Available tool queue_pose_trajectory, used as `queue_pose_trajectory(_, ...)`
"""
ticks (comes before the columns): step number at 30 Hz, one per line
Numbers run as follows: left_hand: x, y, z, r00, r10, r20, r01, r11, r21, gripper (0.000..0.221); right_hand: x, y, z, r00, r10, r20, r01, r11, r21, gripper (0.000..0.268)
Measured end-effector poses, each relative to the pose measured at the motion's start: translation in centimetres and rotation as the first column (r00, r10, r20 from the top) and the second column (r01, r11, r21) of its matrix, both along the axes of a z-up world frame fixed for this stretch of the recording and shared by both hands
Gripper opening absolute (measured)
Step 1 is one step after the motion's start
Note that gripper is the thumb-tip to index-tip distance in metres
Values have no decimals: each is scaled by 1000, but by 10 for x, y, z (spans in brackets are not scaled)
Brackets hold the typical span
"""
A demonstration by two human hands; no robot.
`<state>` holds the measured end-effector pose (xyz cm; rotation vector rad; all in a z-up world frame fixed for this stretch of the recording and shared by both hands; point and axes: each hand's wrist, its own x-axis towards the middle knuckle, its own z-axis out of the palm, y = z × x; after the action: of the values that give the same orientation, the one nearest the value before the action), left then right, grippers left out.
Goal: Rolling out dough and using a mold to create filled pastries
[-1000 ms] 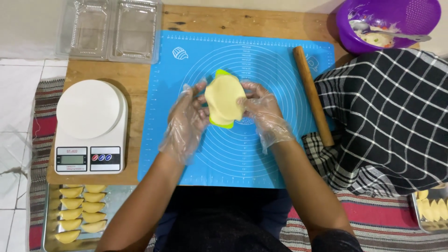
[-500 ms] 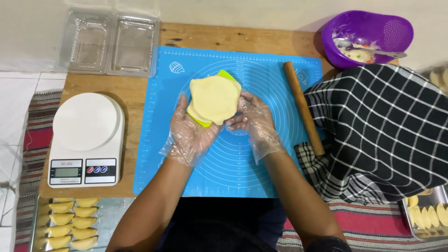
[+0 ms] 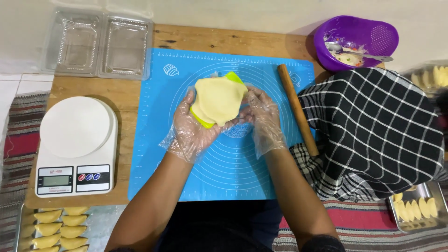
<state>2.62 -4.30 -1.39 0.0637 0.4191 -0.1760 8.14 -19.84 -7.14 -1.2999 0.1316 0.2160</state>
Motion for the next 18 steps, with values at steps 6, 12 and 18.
queue_pose_trajectory(6,7,2,4,996,-77,-53,82,993,81,64,0,-3,2,994,-67,82,79,986,-148,20)
queue_pose_trajectory(12,18,-1,2,990,-131,-60,135,989,65,62,14,-16,-9,979,-118,164,144,978,-153,21)
queue_pose_trajectory(18,32,-6,-3,986,-147,-84,151,987,55,55,10,-11,27,940,-122,320,217,935,-279,19)
